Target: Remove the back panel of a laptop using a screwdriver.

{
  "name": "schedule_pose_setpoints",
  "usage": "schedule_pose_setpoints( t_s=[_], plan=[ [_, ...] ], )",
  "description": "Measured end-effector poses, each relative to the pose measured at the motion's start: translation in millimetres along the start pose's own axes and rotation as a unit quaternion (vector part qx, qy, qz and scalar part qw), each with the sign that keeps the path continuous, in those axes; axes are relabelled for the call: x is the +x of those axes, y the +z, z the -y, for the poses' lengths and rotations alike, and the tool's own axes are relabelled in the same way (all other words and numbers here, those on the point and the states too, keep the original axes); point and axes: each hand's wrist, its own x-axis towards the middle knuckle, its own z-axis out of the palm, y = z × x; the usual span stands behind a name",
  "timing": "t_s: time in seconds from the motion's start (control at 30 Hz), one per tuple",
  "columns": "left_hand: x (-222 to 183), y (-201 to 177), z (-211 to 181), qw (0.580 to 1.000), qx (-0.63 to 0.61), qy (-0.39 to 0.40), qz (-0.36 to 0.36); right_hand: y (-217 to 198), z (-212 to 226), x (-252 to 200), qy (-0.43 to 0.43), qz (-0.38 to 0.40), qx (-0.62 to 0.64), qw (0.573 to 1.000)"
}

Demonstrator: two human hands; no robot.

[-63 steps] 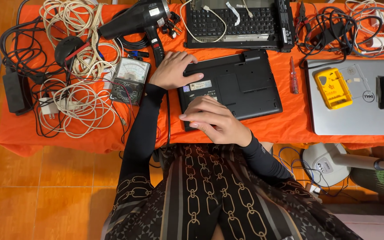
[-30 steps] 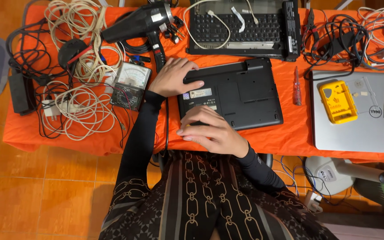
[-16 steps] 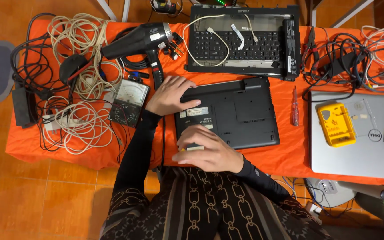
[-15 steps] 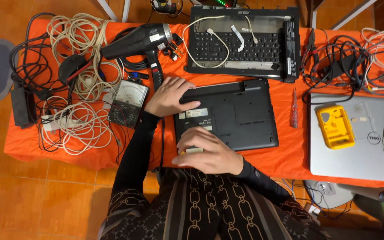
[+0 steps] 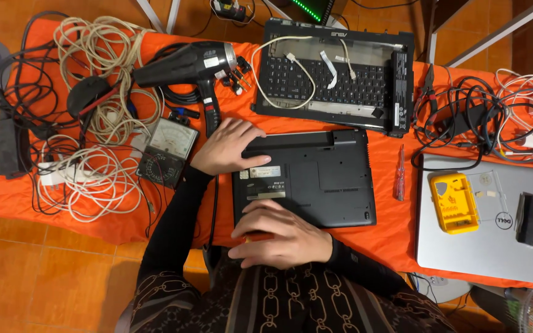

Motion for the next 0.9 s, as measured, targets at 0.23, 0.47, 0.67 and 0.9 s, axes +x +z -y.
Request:
schedule_pose_setpoints(
  t_s=[0.23, 0.47, 0.67, 0.9],
  plan=[
    [0.2, 1.9, 1.8, 1.0, 0.013, 0.014, -0.01, 18.5, -7.0, -6.6, -0.008, -0.046, -0.067, 0.997],
    [-3.4, 7.4, 5.5, 1.0, 0.006, 0.018, -0.007, 30.6, 1.1, -9.2, 0.005, -0.068, -0.086, 0.994],
    [-5.9, 11.5, 7.7, 0.999, 0.016, 0.025, -0.014, 35.4, 6.9, -15.1, 0.011, -0.06, -0.089, 0.994],
    [-6.4, 11.2, 7.3, 0.999, 0.03, 0.027, -0.019, 38.2, 15.6, -5.5, 0.022, -0.069, -0.101, 0.992]
  ],
)
